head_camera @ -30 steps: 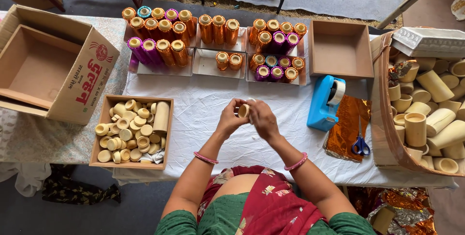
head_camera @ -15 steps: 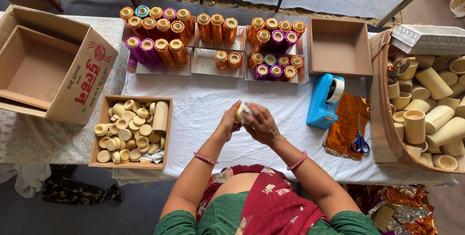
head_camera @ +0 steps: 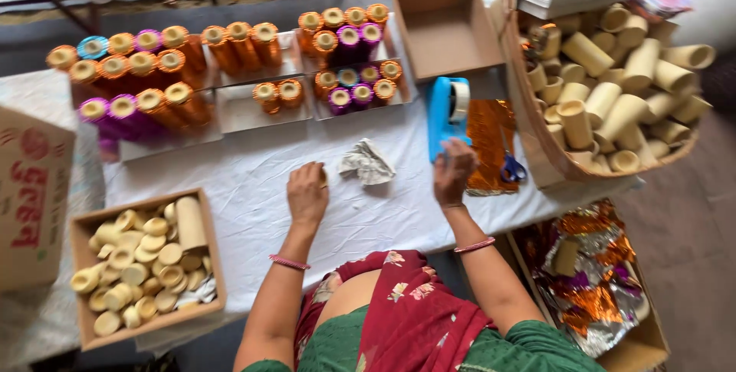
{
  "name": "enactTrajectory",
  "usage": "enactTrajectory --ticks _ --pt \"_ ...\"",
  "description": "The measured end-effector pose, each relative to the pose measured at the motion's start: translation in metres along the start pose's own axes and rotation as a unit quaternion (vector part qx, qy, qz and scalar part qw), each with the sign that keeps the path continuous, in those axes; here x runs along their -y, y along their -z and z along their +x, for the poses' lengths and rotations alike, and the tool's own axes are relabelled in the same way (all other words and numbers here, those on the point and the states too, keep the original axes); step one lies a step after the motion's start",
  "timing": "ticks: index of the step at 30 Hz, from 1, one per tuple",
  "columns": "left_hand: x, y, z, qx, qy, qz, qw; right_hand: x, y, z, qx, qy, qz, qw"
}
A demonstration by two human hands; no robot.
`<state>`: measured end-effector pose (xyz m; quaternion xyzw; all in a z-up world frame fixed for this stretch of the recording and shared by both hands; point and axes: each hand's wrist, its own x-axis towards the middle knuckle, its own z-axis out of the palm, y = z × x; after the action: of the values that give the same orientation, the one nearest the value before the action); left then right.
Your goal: Cleaning and wrapping small cylindrical objects with foil and cloth.
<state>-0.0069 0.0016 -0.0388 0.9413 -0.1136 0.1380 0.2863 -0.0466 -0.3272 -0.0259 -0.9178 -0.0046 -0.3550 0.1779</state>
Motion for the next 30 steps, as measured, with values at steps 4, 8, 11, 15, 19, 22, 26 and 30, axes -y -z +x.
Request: enactTrajectory --ticks 4,8,11,15,19,22,26,30 --pt "-0.001 0.006 -0.001 0.021 0.050 -0.019 0.998 -0.076 0.008 -0.027 -0.024 -0.196 -0.071 0.978" --pt "0.003 0.002 -0.004 0.039 0.090 -0.044 0.994 -0.105 0.002 -0.042 0.047 -0.197 -0.101 0.974" --pt "0.005 0.002 -0.006 0.065 0.117 -0.038 0.990 -0.106 0.001 -0.041 0.121 -0.217 -0.134 0.959" --pt "0.004 0.007 -0.008 0.083 0.151 -0.037 0.984 -0.109 0.000 -0.037 0.135 -0.257 -0.105 0.951" --pt "0.006 0.010 -0.011 0.086 0.167 -0.045 0.981 -0.118 -0.001 -0.032 0.064 -0.300 -0.063 0.950" --pt "0.012 0.006 -0.016 0.086 0.174 -0.048 0.980 -0.134 -0.001 -0.031 0.025 -0.265 -0.070 0.961" --pt "0.009 0.006 -0.014 0.088 0.177 -0.045 0.979 -0.148 0.004 -0.029 0.060 -0.348 -0.038 0.935" --pt "0.010 0.001 -0.014 0.083 0.172 -0.051 0.980 -0.173 -0.003 -0.034 0.047 -0.410 0.004 0.911"
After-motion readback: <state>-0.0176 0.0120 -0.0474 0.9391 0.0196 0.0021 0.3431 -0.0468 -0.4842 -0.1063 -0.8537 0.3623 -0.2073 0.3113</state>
